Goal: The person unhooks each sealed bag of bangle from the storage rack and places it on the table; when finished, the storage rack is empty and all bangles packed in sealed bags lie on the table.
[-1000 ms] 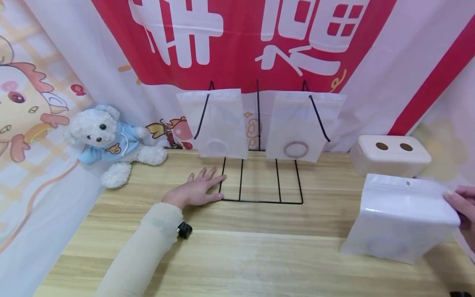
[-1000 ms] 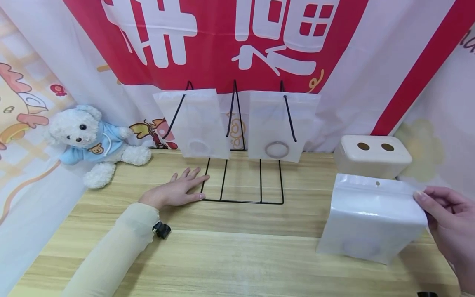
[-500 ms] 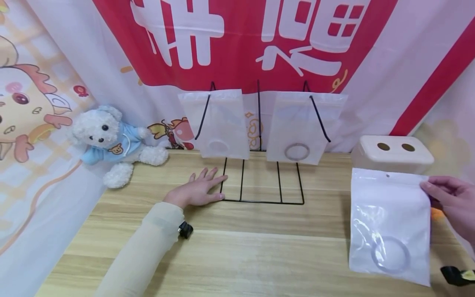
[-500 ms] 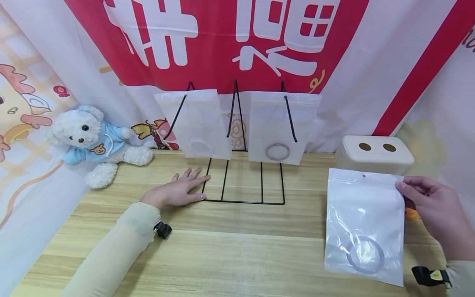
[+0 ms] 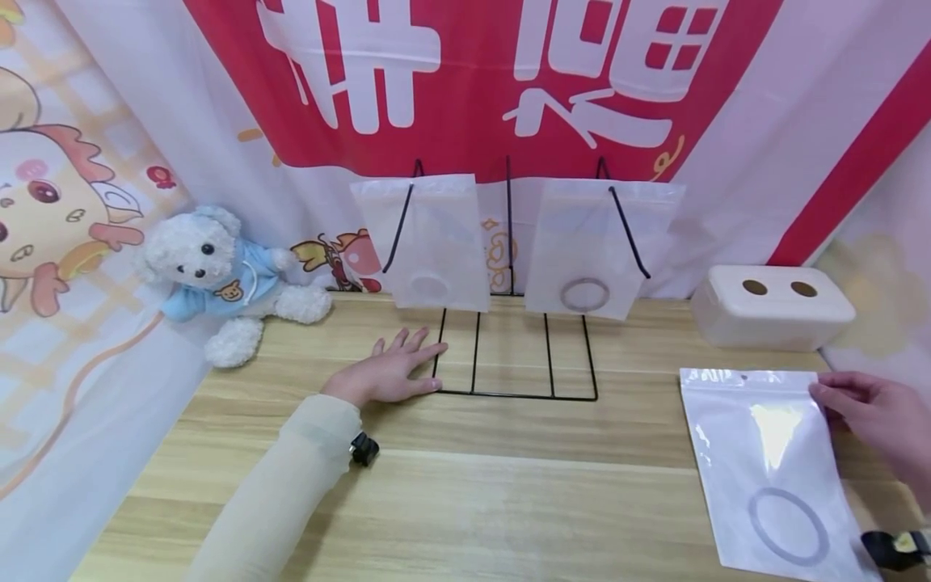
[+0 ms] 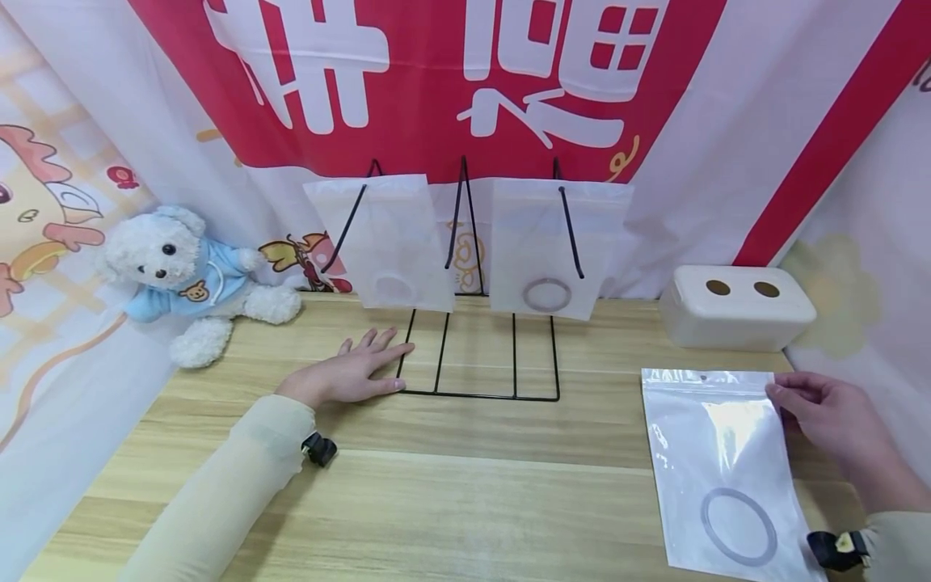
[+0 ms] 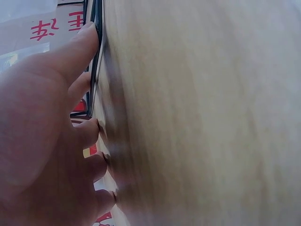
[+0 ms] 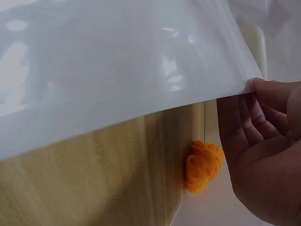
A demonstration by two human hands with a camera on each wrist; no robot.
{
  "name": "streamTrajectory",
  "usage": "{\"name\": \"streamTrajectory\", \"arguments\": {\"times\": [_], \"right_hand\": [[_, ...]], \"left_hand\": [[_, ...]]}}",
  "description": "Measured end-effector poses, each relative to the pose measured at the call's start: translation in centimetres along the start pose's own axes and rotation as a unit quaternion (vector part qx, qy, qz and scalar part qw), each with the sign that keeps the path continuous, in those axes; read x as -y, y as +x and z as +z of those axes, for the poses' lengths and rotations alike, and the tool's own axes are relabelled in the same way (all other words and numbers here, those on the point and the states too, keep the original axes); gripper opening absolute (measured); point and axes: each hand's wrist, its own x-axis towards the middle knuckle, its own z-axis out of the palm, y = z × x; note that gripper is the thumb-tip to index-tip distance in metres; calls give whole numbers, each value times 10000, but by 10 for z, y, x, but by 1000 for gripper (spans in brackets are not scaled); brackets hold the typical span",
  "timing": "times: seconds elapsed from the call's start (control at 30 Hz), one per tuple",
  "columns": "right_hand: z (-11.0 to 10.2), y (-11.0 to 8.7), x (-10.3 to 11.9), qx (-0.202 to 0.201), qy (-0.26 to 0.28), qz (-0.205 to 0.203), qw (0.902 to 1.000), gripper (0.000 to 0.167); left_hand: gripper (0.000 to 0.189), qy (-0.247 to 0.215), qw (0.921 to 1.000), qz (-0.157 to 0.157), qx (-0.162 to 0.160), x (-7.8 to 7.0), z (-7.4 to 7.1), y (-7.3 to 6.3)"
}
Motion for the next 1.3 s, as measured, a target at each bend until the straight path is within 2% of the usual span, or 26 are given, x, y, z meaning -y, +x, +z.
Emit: {"name": "streamTrajectory", "arguments": {"times": [0.07, 0.3, 0.53, 0.87, 1.17, 1.3], "right_hand": [[2, 1, -2, 23, -297, 25, 9996, 49], [11, 7, -6, -92, -1207, -22, 9926, 41], [16, 8, -8, -2, -1691, -395, 9848, 34], [19, 12, -4, -55, -1846, -311, 9823, 33], [22, 13, -2, 36, -1758, 248, 9841, 40], [22, 13, -1, 62, -1770, 335, 9836, 41]], "left_hand": [[74, -5, 10000, 6, -8, 0, 0, -1], [73, -9, 10000, -6, -10, -2, -1, -1], [74, -46, 10000, -11, 15, -2, -1, -2], [74, -70, 10000, -27, 16, -1, -1, -1], [73, -58, 10000, -39, 20, -1, -1, -1], [73, -70, 10000, -33, 15, -1, -1, -2]]}}
